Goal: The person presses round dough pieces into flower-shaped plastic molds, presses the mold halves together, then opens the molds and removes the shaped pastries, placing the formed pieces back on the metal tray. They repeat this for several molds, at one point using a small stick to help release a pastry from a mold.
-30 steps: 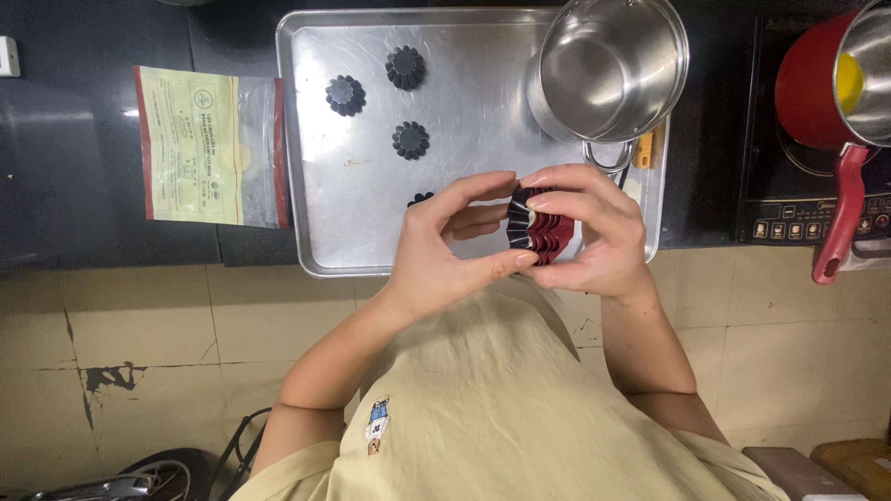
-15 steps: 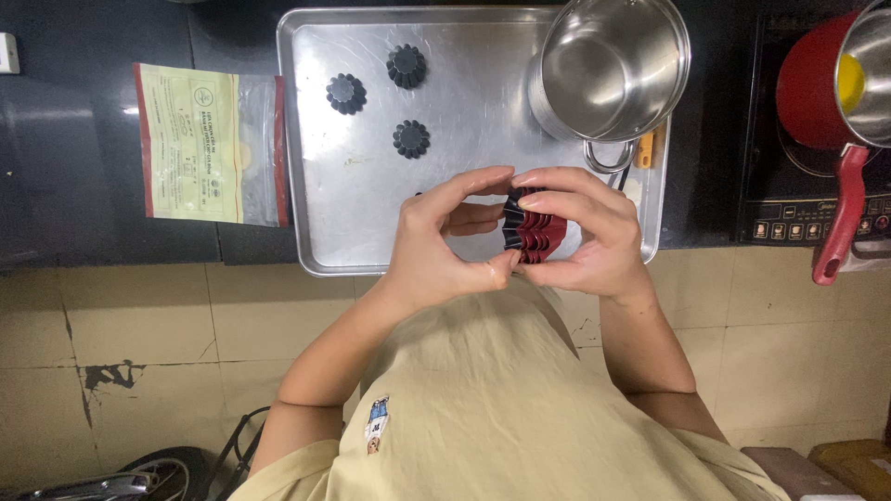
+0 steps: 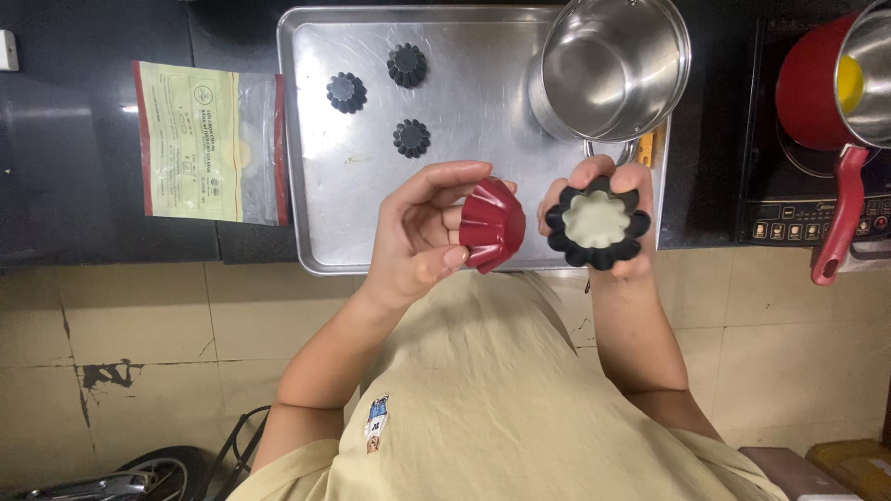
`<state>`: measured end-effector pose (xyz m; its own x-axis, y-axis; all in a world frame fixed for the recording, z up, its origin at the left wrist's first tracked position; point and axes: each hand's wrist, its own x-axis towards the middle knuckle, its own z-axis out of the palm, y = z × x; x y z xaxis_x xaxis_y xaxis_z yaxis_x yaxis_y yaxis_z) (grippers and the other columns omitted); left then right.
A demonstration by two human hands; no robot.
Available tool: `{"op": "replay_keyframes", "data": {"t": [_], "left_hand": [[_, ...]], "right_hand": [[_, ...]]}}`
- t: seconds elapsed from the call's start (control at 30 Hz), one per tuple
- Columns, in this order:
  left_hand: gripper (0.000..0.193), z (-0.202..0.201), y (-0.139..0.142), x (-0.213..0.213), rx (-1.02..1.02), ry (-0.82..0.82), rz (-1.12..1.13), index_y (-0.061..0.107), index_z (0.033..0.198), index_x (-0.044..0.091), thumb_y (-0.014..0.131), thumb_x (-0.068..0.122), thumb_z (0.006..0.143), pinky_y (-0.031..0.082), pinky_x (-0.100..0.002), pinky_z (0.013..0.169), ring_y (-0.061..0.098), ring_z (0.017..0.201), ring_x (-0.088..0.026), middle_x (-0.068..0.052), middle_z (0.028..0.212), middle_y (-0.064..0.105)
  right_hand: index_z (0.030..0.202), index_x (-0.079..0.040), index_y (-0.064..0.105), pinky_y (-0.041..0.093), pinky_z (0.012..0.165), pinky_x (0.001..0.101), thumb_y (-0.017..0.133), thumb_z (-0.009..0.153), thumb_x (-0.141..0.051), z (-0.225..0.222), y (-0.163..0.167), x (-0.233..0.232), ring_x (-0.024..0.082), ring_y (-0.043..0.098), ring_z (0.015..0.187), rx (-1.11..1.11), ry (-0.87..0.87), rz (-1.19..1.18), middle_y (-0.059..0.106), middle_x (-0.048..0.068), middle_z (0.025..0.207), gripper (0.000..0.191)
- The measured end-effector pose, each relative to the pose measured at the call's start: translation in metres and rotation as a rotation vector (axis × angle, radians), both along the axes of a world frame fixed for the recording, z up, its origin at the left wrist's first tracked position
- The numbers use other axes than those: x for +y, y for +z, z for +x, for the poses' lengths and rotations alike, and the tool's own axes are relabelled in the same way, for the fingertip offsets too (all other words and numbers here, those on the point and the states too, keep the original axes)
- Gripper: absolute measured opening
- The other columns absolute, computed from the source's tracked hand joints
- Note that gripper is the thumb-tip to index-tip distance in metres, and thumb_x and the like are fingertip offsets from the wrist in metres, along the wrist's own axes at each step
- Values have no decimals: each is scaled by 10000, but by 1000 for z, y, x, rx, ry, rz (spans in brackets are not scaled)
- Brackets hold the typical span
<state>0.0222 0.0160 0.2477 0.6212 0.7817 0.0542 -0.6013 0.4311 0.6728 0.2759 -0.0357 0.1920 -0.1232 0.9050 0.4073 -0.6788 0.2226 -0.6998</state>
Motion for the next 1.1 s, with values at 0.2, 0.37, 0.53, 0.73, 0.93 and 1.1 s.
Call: {"op": "replay_keyframes", "data": {"t": [0.2, 0.37, 0.53, 0.73, 0.93, 1.1], "left_hand": [[756, -6, 15, -6, 74, -18, 67, 458, 1454, -94, 829, 221, 876, 597, -391, 1047, 681, 1207, -283, -270, 1426, 582], [697, -7, 28, -8, 234, 24, 204, 504, 1441, -67, 817, 180, 871, 601, -390, 1095, 695, 1203, -273, -221, 1442, 592], [686, 0, 40, -13, 658, 99, 413, 554, 1417, 14, 827, 138, 800, 597, -375, 1092, 705, 1267, -253, -134, 1401, 646], [688, 12, 46, -14, 740, 140, 515, 551, 1421, 26, 840, 151, 809, 592, -355, 1079, 704, 1267, -246, -132, 1370, 676], [635, 19, 56, -26, 867, 374, 890, 577, 1370, 2, 883, 213, 855, 614, -303, 956, 737, 1186, -264, -181, 1307, 688], [644, 29, 68, -32, 968, 514, 1172, 565, 1374, -26, 892, 280, 911, 608, -333, 897, 732, 1116, -289, -168, 1207, 696]], "right_hand": [[1368, -244, 542, 496, 811, 431, 847, 756, -225, -2, -11, 3, 341, 621, 1035, 263, 197, 39, 526, 33, 1451, 684], [1413, -225, 531, 534, 822, 423, 826, 795, -221, -6, 0, 2, 325, 658, 1016, 242, 185, 9, 544, 60, 1440, 685], [1255, -126, 610, 558, 957, 392, 917, 651, -109, -10, 27, -2, 287, 644, 1129, -542, -301, 94, 617, 165, 1320, 678], [1184, -56, 641, 571, 992, 369, 958, 648, -114, -15, 41, -2, 299, 654, 1232, -804, -371, 165, 635, 199, 1296, 626], [1232, -135, 662, 568, 1034, 368, 969, 654, -215, -4, 8, -9, 278, 663, 1271, -596, -326, 137, 639, 181, 1350, 659], [1267, -188, 683, 562, 1016, 346, 958, 687, -206, 12, -31, -20, 250, 658, 1230, -255, -173, 47, 610, 158, 1411, 642]]}}
